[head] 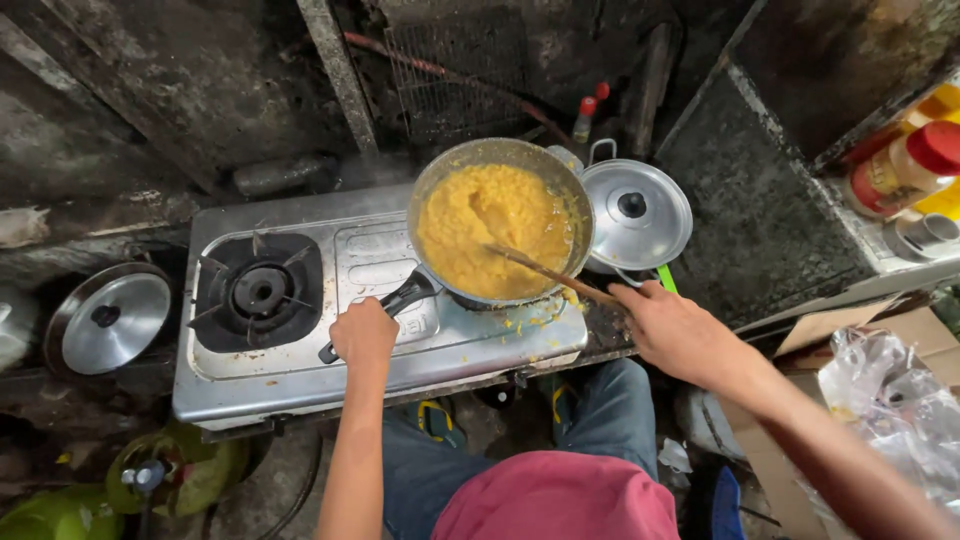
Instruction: Stirring a thick yellow mixture in a pan on a gas stove using a wooden spatula
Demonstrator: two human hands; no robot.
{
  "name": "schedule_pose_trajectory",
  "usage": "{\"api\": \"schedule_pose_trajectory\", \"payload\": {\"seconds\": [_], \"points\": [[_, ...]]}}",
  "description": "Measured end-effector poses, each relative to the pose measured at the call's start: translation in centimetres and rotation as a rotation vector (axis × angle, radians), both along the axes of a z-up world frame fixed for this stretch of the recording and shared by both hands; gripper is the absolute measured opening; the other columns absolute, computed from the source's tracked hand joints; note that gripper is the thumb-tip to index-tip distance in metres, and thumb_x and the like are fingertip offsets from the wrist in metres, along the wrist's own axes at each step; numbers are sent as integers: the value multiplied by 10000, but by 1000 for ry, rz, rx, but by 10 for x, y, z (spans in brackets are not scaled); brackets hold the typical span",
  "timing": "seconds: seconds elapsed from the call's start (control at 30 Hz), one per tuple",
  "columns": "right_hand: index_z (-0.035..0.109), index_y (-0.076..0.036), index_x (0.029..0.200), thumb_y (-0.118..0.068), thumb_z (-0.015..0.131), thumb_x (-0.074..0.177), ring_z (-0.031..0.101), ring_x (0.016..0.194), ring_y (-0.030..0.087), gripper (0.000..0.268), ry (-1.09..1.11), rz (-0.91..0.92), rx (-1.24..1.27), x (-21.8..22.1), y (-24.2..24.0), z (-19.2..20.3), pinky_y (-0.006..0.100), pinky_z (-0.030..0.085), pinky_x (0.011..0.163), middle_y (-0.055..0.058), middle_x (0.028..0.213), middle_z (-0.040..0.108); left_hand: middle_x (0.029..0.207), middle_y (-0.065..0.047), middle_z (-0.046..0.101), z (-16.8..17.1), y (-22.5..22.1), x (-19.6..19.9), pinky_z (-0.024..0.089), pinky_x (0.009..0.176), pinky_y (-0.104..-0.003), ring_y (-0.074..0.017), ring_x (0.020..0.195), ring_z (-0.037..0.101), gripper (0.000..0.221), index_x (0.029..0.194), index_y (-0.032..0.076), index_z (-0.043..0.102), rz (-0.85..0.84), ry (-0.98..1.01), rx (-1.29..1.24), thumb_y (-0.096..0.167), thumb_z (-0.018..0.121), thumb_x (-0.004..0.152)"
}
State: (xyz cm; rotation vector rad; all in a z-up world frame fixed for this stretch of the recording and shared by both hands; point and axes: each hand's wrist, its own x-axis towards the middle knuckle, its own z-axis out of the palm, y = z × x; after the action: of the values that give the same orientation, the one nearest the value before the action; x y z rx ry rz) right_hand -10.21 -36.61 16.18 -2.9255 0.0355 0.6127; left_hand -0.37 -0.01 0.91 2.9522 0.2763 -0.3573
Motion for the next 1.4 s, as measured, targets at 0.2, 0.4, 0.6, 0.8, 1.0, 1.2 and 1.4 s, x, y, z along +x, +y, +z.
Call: {"api": "schedule_pose_trajectory", "payload": {"seconds": [0.2,0.4,0.6,0.8,1.0,1.2,1.4], "points": [[706,-246,1083,-467,624,949,716,912,371,270,-410,-245,69,0,31,-32,518,602,805,42,1017,633,841,-173,764,9,-3,-2,586,784,-453,-352,842,767,193,969,31,770,0,29,1,108,602,911],[654,-260,878,-517,617,911,721,765,340,262,-443,-227,-143,-43,45,21,474,614,693,-22,902,622,875,-206,762,4,-1,0,583,782,-489,-391,860,763,234,1003,11,765,-8,49,-14,119,574,922],[568,-268,818,-529,629,918,674,590,297,286,-470,-94,-275,-72,54,40,503,495,408,-60,869,552,880,-51,716,-22,5,13,522,707,-412,-297,791,694,171,972,135,690,3,169,55,292,630,942],[568,-172,886,-372,642,908,656,560,391,215,-564,-159,-36,-25,83,-77,530,489,373,29,968,558,890,-50,723,-29,5,15,510,682,-396,-303,787,691,131,968,137,678,11,179,65,211,578,928],[603,-159,836,-367,647,925,724,657,391,230,-621,-210,39,34,86,-130,514,611,607,30,922,561,854,-175,775,2,-3,0,599,778,-469,-353,854,773,213,954,37,771,-1,44,10,110,574,922],[636,-176,779,-475,743,833,738,792,406,322,-526,-185,-42,32,50,-55,548,606,647,26,945,650,849,-192,766,0,-4,0,591,765,-475,-368,849,769,217,952,17,767,1,24,20,96,567,924],[614,-240,794,-586,671,840,707,666,380,354,-457,-210,-203,-27,37,-3,522,613,634,-54,920,601,863,-192,762,-6,-3,1,587,765,-489,-382,855,770,223,970,21,761,-2,28,30,105,561,916]]}}
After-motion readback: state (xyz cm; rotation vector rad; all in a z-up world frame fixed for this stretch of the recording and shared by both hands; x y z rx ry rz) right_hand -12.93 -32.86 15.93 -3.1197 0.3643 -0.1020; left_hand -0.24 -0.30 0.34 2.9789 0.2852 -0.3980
